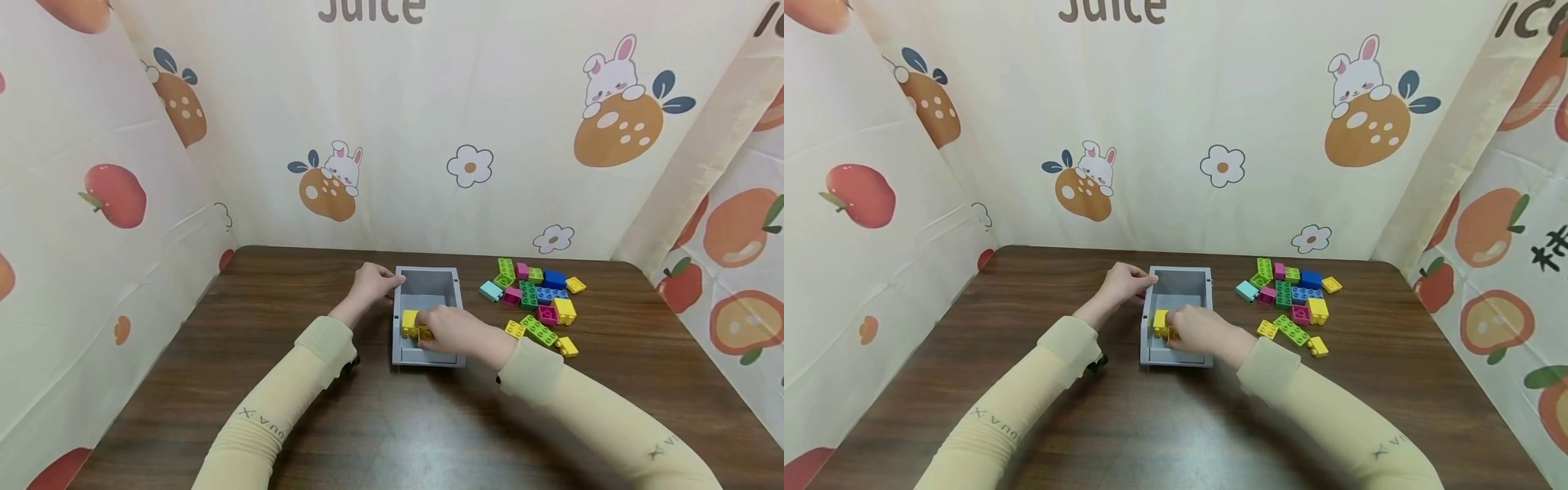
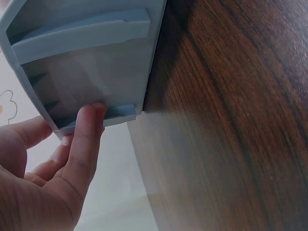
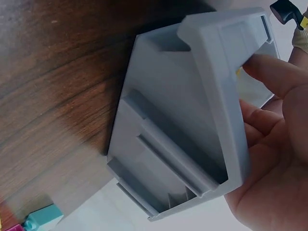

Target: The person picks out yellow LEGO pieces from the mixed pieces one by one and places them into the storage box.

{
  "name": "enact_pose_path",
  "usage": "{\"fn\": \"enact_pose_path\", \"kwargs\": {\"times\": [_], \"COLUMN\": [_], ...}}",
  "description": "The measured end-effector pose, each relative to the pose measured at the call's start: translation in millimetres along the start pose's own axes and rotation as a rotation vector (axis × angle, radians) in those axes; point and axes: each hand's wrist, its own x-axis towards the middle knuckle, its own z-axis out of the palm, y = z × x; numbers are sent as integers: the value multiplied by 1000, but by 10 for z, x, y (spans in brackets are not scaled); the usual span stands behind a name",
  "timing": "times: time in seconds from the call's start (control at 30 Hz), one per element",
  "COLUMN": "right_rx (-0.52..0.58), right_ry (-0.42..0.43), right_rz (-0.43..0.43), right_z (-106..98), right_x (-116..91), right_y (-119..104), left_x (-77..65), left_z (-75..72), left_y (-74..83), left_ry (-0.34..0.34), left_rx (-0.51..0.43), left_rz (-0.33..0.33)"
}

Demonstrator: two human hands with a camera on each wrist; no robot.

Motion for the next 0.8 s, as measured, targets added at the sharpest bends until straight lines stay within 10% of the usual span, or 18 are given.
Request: {"fn": "enact_pose_path", "kwargs": {"times": [0.8], "right_rx": [22], "right_ry": [-27], "right_rz": [-44], "right_z": [-160], "right_x": [-6], "right_y": [-34], "left_x": [1], "left_z": [-17], "left_y": [12], "left_ry": [-8], "left_rx": [-11], "left_rz": [-12]}}
